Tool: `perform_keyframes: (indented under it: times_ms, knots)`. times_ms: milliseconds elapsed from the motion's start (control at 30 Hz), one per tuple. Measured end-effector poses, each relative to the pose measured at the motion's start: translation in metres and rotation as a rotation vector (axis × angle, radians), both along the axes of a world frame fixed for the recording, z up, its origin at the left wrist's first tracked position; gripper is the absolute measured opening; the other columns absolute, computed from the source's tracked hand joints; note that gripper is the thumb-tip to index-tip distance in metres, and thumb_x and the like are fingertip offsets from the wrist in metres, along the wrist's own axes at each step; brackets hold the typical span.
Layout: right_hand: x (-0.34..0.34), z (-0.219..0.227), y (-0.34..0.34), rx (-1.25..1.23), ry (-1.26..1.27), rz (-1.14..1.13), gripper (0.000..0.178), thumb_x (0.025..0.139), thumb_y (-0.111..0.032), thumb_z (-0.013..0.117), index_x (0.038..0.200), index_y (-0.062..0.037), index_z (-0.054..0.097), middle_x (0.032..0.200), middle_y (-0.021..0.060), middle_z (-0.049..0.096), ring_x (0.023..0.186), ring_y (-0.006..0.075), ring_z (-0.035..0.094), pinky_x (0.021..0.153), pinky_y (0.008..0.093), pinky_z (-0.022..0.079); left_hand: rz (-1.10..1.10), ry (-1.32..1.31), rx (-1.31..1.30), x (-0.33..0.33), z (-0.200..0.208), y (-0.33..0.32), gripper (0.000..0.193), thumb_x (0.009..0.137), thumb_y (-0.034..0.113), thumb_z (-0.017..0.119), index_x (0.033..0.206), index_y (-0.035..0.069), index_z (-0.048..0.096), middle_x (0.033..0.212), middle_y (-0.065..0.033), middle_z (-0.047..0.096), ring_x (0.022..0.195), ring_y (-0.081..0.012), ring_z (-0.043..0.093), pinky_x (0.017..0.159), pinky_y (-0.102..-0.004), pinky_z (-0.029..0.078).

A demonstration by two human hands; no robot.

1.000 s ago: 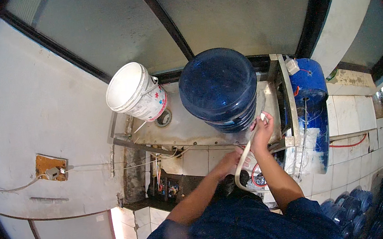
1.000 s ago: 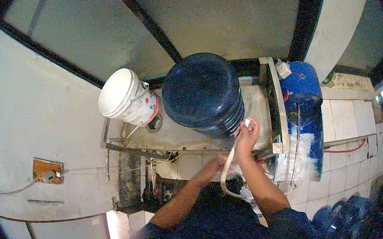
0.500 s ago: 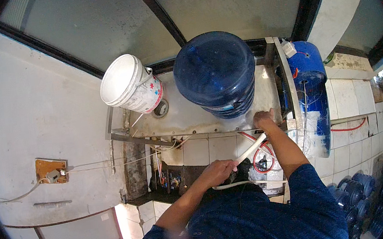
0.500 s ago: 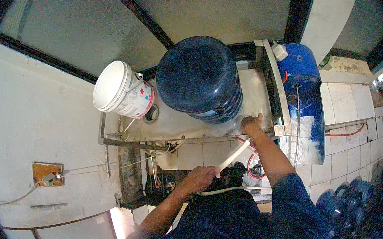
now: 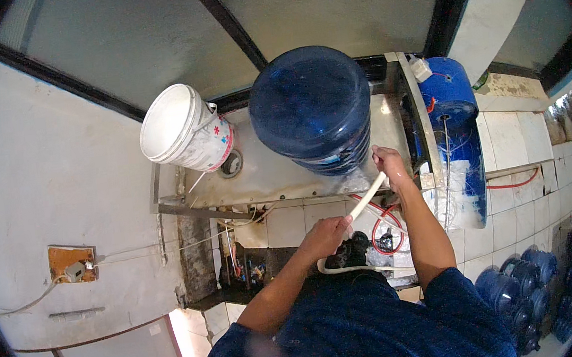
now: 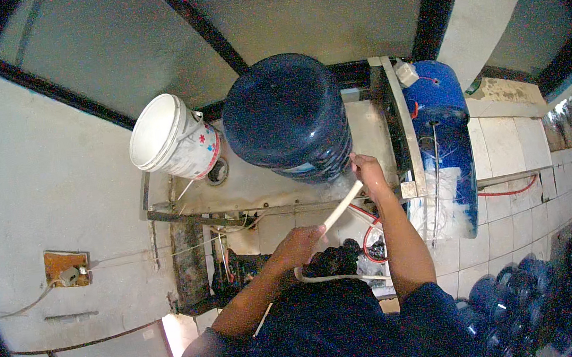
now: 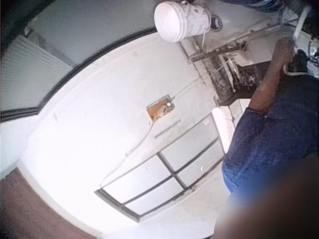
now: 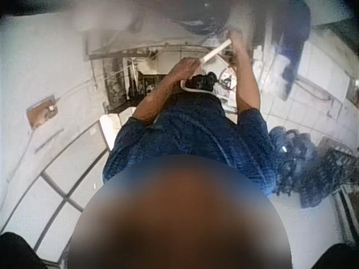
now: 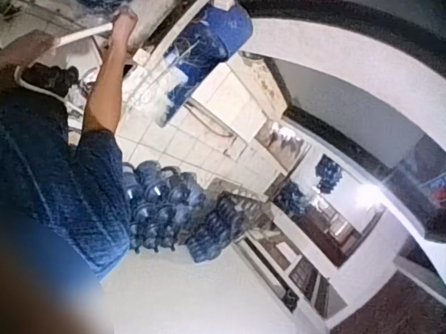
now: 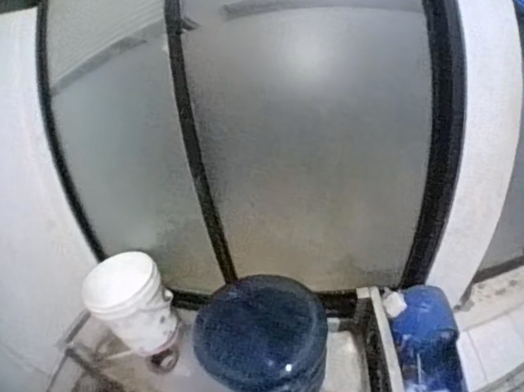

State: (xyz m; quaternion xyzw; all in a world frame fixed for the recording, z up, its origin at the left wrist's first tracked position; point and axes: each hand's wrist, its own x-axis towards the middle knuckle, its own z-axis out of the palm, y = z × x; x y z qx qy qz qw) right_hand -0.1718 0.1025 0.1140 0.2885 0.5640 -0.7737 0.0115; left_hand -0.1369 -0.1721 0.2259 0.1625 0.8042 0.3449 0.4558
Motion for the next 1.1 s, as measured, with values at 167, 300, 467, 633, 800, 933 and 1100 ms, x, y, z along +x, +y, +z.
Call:
perform_keyframes:
  times_ms: [167, 300, 467, 633, 800, 933, 1100]
  knots:
    - [0.002, 0.045, 0.003, -0.329, 0.25, -0.124, 0.038, 0.11, -0.029, 0.05, 0.133, -0.0021, 0.063, 0.116, 0.0075, 0.068, 0.11, 0.0162, 0.061, 0.096, 0.0297, 0.046, 0.093, -0.048, 0.137, -0.011, -0.015, 0.022, 0.061, 0.109, 0.055, 0.038, 0.103, 0.003, 0.069, 0.056, -0.0043, 0.052, 0.048, -0.0166, 0.055, 0.049, -0.0375, 0.047]
    - [0.017, 0.049, -0.008, -0.332, 0.393, -0.272, 0.053, 0.109, -0.031, 0.049, 0.15, 0.0021, 0.045, 0.145, 0.0177, 0.056, 0.138, 0.0284, 0.052, 0.118, 0.0414, 0.037, 0.352, -0.318, 0.342, -0.023, -0.017, 0.057, 0.059, 0.108, 0.059, 0.041, 0.098, 0.005, 0.064, 0.055, 0.0026, 0.041, 0.042, -0.0116, 0.04, 0.042, -0.0307, 0.036]
    - [0.08, 0.043, -0.042, 0.031, 0.249, -0.154, 0.069, 0.106, -0.032, 0.059, 0.16, -0.0005, 0.03, 0.143, 0.0192, 0.059, 0.13, 0.0316, 0.059, 0.113, 0.0452, 0.045, 0.582, -0.538, 0.533, -0.04, -0.037, 0.107, 0.055, 0.106, 0.061, 0.043, 0.101, 0.009, 0.06, 0.063, 0.0038, 0.045, 0.045, -0.0092, 0.039, 0.039, -0.0261, 0.029]
    - [0.067, 0.098, -0.036, 0.269, 0.021, -0.147, 0.065, 0.104, -0.022, 0.062, 0.159, -0.0038, 0.034, 0.127, 0.0171, 0.066, 0.11, 0.0233, 0.066, 0.096, 0.0393, 0.054, 0.82, -0.736, 0.509, -0.031, -0.052, 0.151, 0.048, 0.103, 0.064, 0.047, 0.11, 0.019, 0.062, 0.082, 0.0033, 0.06, 0.059, -0.0096, 0.052, 0.042, -0.0233, 0.03]
    - [0.013, 0.037, 0.009, 0.59, 0.025, -0.096, 0.044, 0.1, -0.017, 0.063, 0.14, -0.0007, 0.06, 0.096, 0.0193, 0.073, 0.086, 0.0269, 0.072, 0.076, 0.0388, 0.057, 0.817, -0.727, 0.745, 0.008, -0.053, 0.16, 0.039, 0.104, 0.056, 0.054, 0.112, 0.018, 0.06, 0.086, 0.001, 0.062, 0.08, -0.014, 0.064, 0.06, -0.0282, 0.047]
    - [-0.026, 0.087, 0.029, 0.4, 0.076, -0.232, 0.041, 0.101, -0.021, 0.064, 0.136, 0.0005, 0.064, 0.092, 0.023, 0.075, 0.068, 0.0249, 0.073, 0.076, 0.0408, 0.057, 0.432, -0.654, 0.814, 0.062, -0.098, 0.135, 0.042, 0.109, 0.049, 0.047, 0.112, 0.009, 0.057, 0.083, -0.0038, 0.063, 0.084, -0.0191, 0.067, 0.079, -0.034, 0.055]
    - [-0.03, 0.081, 0.047, 0.598, 0.078, -0.082, 0.05, 0.102, -0.023, 0.064, 0.145, 0.0024, 0.055, 0.11, 0.026, 0.073, 0.098, 0.0314, 0.073, 0.092, 0.0413, 0.054, 0.445, -0.477, 0.731, 0.041, -0.079, 0.15, 0.049, 0.11, 0.053, 0.041, 0.105, 0.006, 0.055, 0.075, -0.0031, 0.056, 0.068, -0.0196, 0.063, 0.069, -0.0356, 0.054]
